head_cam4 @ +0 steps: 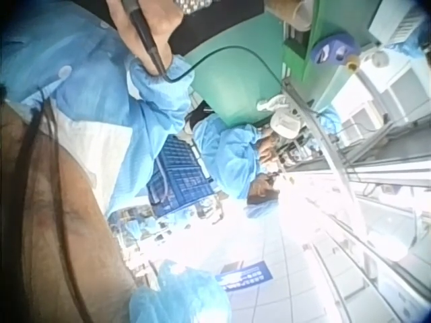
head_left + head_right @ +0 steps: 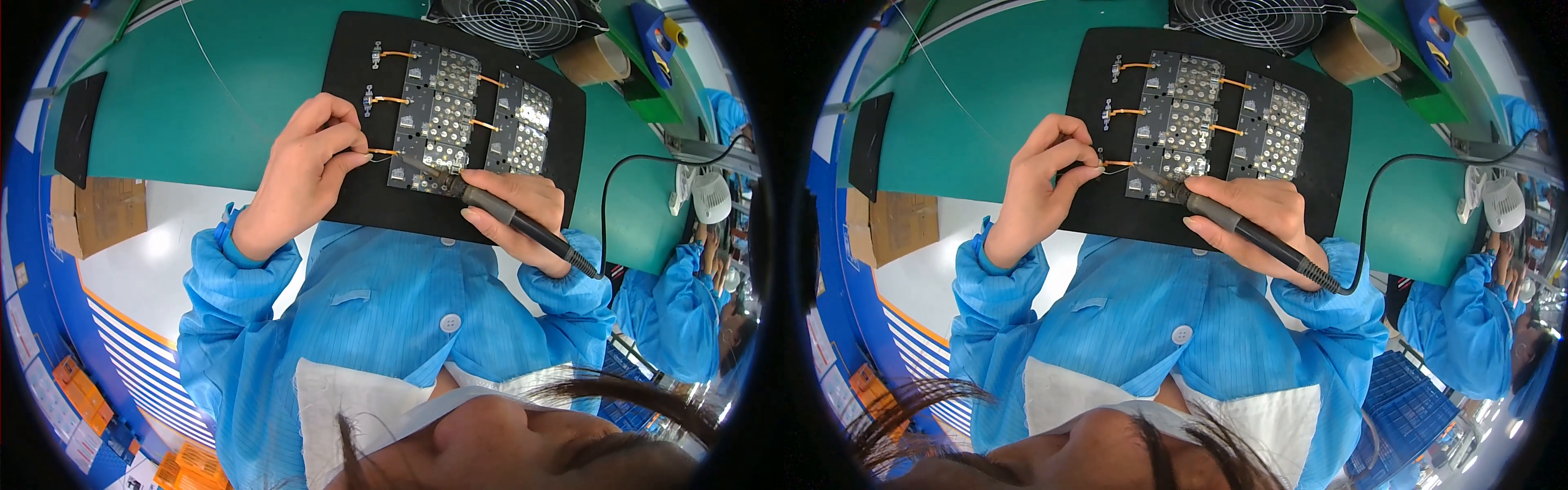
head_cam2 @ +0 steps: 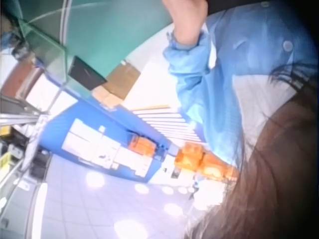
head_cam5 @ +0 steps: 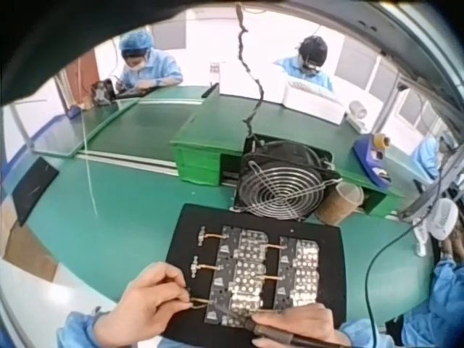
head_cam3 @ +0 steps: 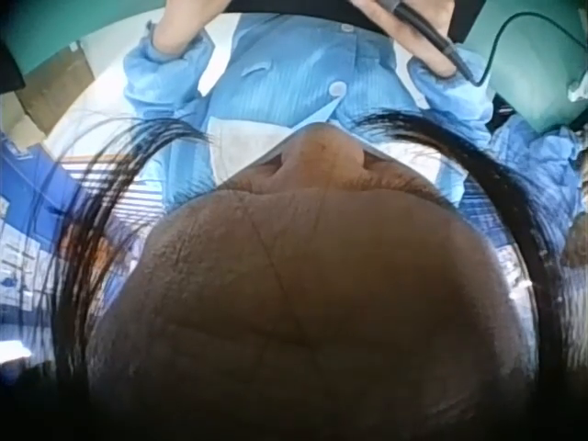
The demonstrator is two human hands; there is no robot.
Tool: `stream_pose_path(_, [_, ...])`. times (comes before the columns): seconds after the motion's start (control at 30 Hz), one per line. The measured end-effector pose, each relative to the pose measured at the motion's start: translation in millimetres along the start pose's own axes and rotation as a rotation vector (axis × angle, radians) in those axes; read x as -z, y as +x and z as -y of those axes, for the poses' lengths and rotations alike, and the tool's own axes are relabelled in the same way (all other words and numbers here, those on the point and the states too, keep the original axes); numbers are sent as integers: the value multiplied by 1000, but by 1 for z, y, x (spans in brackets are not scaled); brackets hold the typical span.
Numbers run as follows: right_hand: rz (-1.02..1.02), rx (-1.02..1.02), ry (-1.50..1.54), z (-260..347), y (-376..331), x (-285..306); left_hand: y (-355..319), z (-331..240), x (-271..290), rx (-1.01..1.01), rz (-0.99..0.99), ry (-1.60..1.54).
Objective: The person solders wires onto a circuit board with a soldering iron and solder wire.
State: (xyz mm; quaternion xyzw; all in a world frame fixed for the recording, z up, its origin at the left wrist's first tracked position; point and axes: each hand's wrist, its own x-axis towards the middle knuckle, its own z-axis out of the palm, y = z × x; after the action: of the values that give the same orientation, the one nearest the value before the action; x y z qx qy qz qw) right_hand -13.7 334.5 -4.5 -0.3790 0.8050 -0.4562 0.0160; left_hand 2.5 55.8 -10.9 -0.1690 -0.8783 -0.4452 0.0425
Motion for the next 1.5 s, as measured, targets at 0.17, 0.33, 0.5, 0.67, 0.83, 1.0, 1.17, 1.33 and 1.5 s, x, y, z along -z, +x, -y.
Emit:
stream_pose_path(0.17, [6, 21, -9, 0, 0, 1, 5, -1, -5, -15, -1, 0])
stream_pose_path(0.33, [7, 18, -26, 1, 1, 3, 8, -1, -11, -51, -7, 29])
stream_pose_path(0.5, [5, 33, -27, 1, 2, 3, 11, -3, -16, -77, -16, 39])
stream_pose_path(0.67, [8, 54, -36, 0, 2, 2, 10, -2, -20, -91, -24, 42])
stream_pose_path(0.83, [-13, 74, -32, -1, 2, 1, 7, 2, -24, -23, -64, -57])
stream_pose_path(1.0, [-9, 84, -32, -2, 2, 0, 5, 2, -21, 33, -26, -116])
stream_pose_path(1.17, [-4, 85, -37, -1, 2, 1, 6, 2, -20, 64, 19, -75])
stream_pose_path(1.33, [-2, 88, -30, -1, 1, 1, 5, 8, -25, 35, 7, -70])
stream_pose_path(1.5, [-2, 80, -38, -1, 2, 1, 5, 10, -28, 43, -27, -113])
